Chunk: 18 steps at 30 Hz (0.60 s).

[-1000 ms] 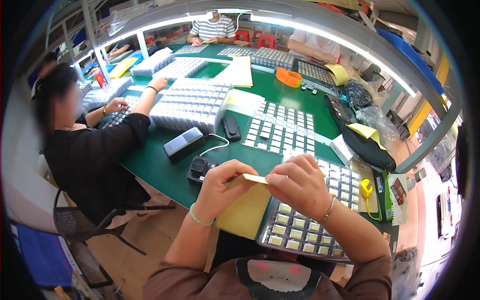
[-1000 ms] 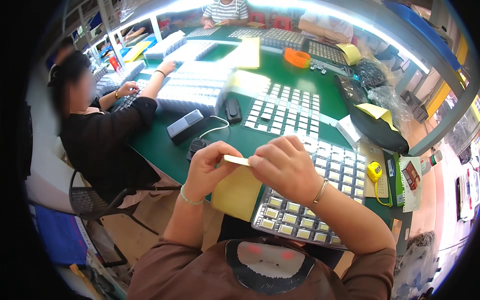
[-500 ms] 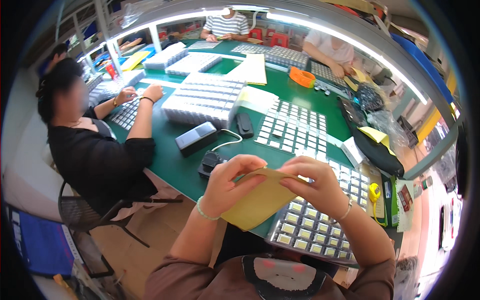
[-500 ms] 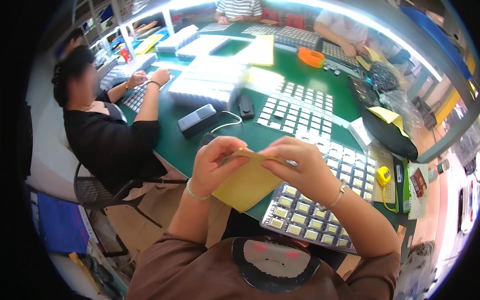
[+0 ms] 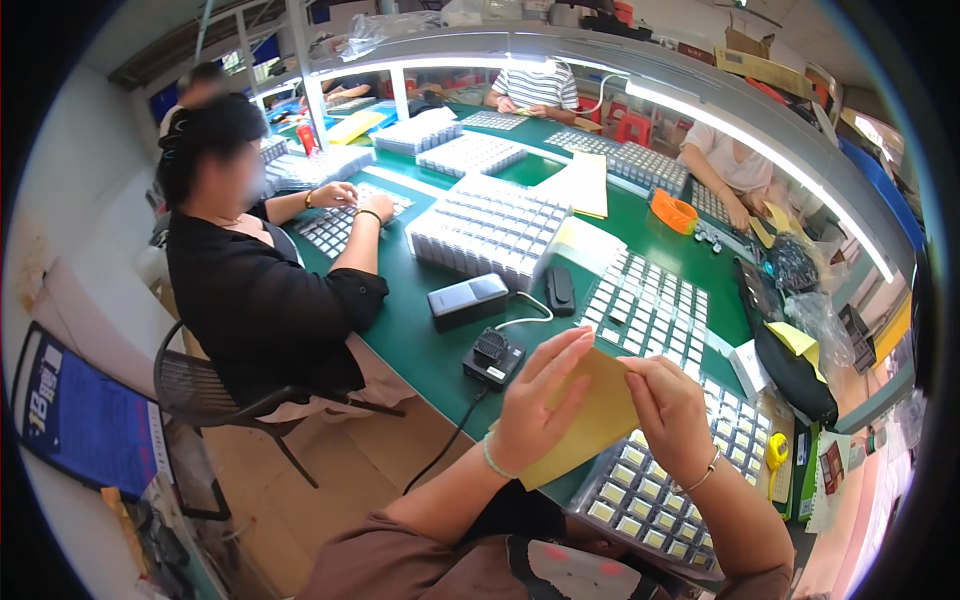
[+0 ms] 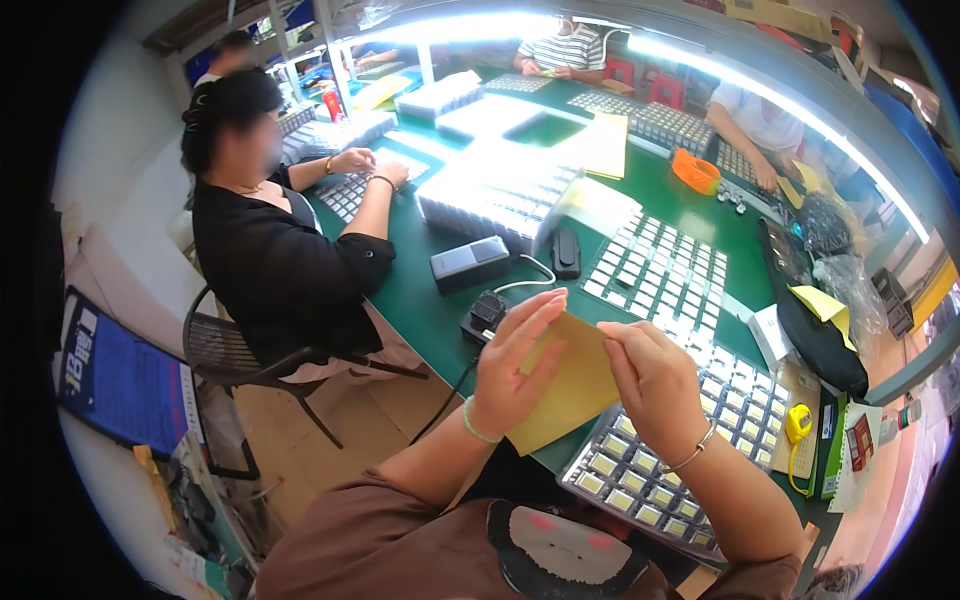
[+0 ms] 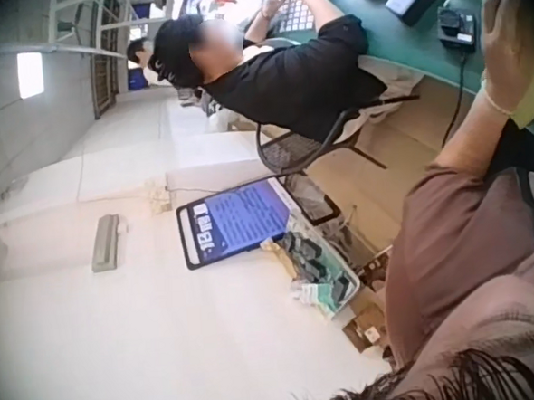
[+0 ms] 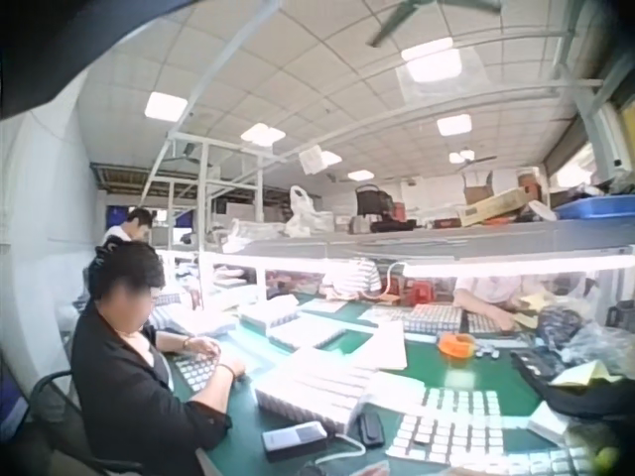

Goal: The person sits at a green workbench and repeatedly picks up small white rectangular components from a yellow paper sheet. They place each component into a slot on a large grid-like circuit board held in their hands. The person continues this repetitive assembly process throughout the clip, working on the same board.

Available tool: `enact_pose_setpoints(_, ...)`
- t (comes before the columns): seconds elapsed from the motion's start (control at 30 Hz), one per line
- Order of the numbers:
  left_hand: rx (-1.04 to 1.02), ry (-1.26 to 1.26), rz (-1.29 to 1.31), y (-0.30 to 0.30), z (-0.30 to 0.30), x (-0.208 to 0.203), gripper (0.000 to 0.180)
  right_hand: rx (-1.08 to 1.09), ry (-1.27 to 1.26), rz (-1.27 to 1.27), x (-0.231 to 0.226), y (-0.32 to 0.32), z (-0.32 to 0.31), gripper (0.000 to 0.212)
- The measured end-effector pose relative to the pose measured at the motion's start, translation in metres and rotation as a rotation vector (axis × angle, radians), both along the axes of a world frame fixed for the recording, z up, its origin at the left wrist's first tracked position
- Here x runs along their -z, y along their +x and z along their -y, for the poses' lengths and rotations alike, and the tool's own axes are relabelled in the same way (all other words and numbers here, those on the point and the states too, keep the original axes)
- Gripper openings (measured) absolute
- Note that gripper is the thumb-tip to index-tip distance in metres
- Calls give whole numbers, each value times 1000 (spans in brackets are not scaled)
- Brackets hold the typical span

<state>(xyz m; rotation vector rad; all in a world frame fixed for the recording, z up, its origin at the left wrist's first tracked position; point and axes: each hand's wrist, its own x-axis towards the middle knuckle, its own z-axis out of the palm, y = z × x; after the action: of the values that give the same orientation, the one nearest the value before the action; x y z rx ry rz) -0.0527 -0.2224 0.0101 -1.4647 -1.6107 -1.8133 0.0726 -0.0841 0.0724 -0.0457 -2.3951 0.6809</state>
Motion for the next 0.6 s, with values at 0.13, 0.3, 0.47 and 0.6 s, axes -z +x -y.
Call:
enact_pose_setpoints(0.13, -36, -45, 26, 3, -2, 1, 52, 16, -14, 17, 0, -5, -2, 17)
enact_pose_setpoints(0.3, -58, 13, 83, 0, -6, 1, 42, 27, 3, 32, 2, -7, -4, 17)
enact_pose_setpoints(0.47, 66, -56, 210, -12, -2, 7, 20, -112, -24, 170, 0, -6, -8, 19)
enact_pose_setpoints(0.6, 243, -33, 209, -21, 7, -5, 15, -114, -684, 371, 2, -4, -23, 44)
